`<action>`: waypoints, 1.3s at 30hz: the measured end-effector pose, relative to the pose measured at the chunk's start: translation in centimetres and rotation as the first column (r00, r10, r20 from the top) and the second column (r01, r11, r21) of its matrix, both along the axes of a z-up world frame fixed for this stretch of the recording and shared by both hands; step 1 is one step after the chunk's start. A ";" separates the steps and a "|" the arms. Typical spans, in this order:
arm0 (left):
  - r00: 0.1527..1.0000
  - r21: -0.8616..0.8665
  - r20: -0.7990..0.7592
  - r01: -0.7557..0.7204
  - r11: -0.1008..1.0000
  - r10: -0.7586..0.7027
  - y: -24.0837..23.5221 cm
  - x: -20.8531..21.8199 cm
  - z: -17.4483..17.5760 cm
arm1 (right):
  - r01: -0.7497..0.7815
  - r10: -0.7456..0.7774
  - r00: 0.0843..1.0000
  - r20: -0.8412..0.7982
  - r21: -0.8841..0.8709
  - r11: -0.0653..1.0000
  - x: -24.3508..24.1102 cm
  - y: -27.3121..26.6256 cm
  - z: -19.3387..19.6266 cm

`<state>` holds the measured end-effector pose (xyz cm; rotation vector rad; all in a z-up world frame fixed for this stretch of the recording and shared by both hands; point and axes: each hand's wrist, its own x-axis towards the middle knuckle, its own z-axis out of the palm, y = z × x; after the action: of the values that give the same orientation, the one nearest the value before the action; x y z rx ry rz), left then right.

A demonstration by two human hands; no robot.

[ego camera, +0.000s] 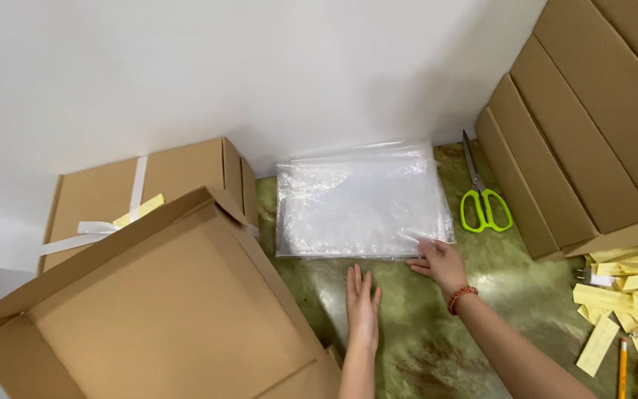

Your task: Unpack a shirt from a box, remove it from its plastic sleeve, hang it on a clothing rack, and stack the empty box.

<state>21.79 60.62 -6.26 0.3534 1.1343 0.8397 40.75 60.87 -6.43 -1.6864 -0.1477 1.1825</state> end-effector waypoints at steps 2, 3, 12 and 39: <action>1.000 -0.008 0.004 0.001 1.000 -0.001 0.8 0.4 0.8 | 0.023 -0.019 0.995 0.094 -0.047 0.999 0.2 -1.1 0.0; 1.000 -0.008 0.006 -0.004 1.000 0.005 1.3 0.5 1.4 | 0.043 -0.027 0.982 0.185 -0.082 0.996 0.1 -1.5 0.1; 0.998 -0.029 -0.011 -0.059 0.998 0.059 1.5 1.4 2.5 | 0.118 -0.107 0.992 0.066 -0.204 0.972 0.2 -1.5 1.0; 0.990 0.120 -0.123 0.080 0.989 -0.065 2.3 1.1 1.0 | 0.345 -0.292 0.896 -0.335 0.109 0.932 2.3 -1.7 3.4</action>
<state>22.93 62.94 -5.30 0.5518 1.1745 0.8358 43.04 59.20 -3.04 -1.2960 0.2184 1.1346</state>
